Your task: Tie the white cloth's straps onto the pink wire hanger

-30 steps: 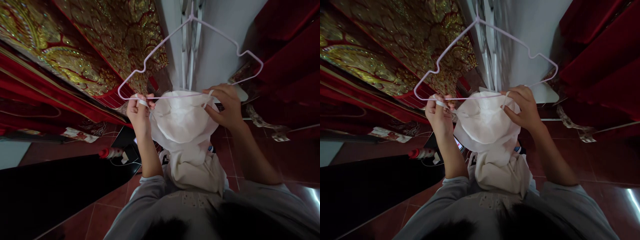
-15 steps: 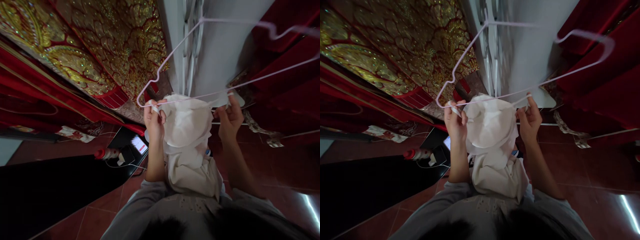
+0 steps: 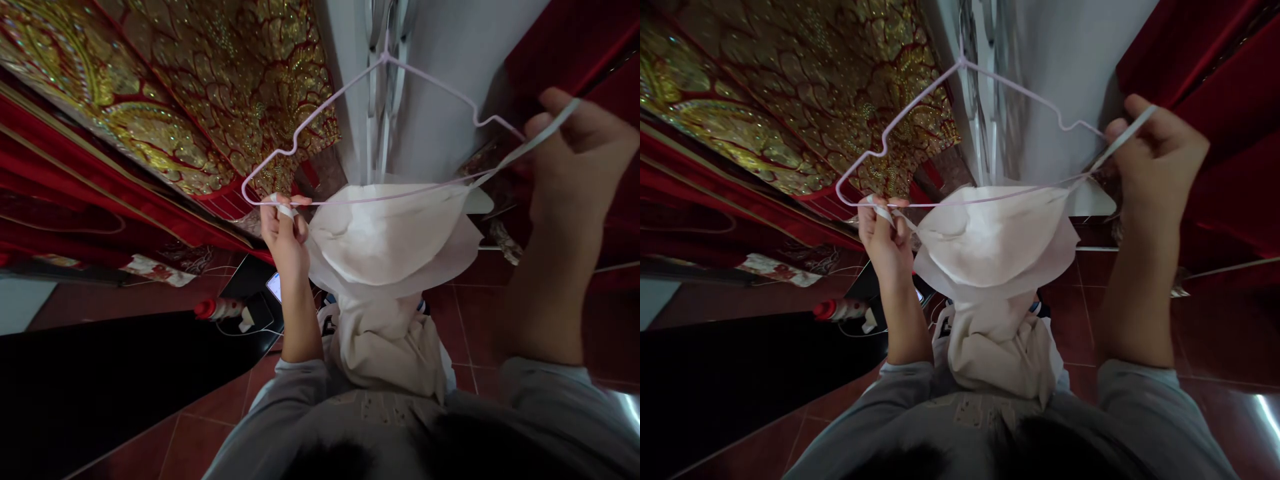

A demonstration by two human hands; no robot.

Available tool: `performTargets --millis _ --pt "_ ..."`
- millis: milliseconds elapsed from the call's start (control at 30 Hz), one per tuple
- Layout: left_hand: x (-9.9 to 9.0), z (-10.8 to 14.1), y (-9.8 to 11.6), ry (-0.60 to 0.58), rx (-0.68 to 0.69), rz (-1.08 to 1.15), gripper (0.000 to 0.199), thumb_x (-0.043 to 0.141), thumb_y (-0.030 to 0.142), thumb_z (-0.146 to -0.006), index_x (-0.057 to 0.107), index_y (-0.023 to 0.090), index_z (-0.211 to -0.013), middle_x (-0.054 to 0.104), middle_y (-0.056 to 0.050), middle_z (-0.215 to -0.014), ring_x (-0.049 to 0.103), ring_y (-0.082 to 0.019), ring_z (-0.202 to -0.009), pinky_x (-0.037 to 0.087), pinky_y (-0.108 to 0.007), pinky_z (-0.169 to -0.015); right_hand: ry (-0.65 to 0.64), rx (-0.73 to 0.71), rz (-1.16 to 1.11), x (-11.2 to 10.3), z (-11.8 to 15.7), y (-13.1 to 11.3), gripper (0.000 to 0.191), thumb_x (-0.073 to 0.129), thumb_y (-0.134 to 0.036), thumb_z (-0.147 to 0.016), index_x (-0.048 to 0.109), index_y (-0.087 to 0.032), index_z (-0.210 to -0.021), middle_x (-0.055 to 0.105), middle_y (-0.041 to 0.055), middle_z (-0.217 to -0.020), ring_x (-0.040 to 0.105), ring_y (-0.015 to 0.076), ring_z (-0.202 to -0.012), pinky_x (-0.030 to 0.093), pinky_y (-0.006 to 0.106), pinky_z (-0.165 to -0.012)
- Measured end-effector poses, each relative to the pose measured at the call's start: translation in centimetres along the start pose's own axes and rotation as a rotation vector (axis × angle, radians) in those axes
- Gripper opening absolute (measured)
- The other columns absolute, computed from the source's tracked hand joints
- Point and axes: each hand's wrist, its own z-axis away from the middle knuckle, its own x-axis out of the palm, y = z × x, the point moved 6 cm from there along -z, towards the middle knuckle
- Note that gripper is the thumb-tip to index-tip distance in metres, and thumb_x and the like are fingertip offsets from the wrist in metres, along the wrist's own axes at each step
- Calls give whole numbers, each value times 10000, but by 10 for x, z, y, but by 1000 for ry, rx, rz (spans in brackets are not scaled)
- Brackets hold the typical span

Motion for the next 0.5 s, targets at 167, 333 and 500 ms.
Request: performTargets --millis 167,333,500 --pt "2 2 -4 6 -23 7 420 708 652 -928 529 272 -940 740 -11 -943 204 -70 -443 137 -321 -447 29 35 1 22 -13 -10 610 981 -326 -689 775 -219 -1253 717 91 -1168 740 226 -1062 642 389 -887" --pt "1 2 2 20 -34 53 393 752 581 -902 519 264 -910 738 -10 -887 190 -70 -428 107 -326 -442 276 -24 -129 1 -17 20 426 971 -384 -684 830 -224 -1053 750 31 -930 698 131 -723 616 371 -803" --pt "-5 -3 9 -2 -29 44 388 772 578 -894 546 263 -910 743 -9 -900 201 -78 -438 135 -317 -451 395 -51 -156 -30 -9 36 449 1005 -493 -575 840 -241 -907 714 -6 -741 680 152 -688 573 390 -752"
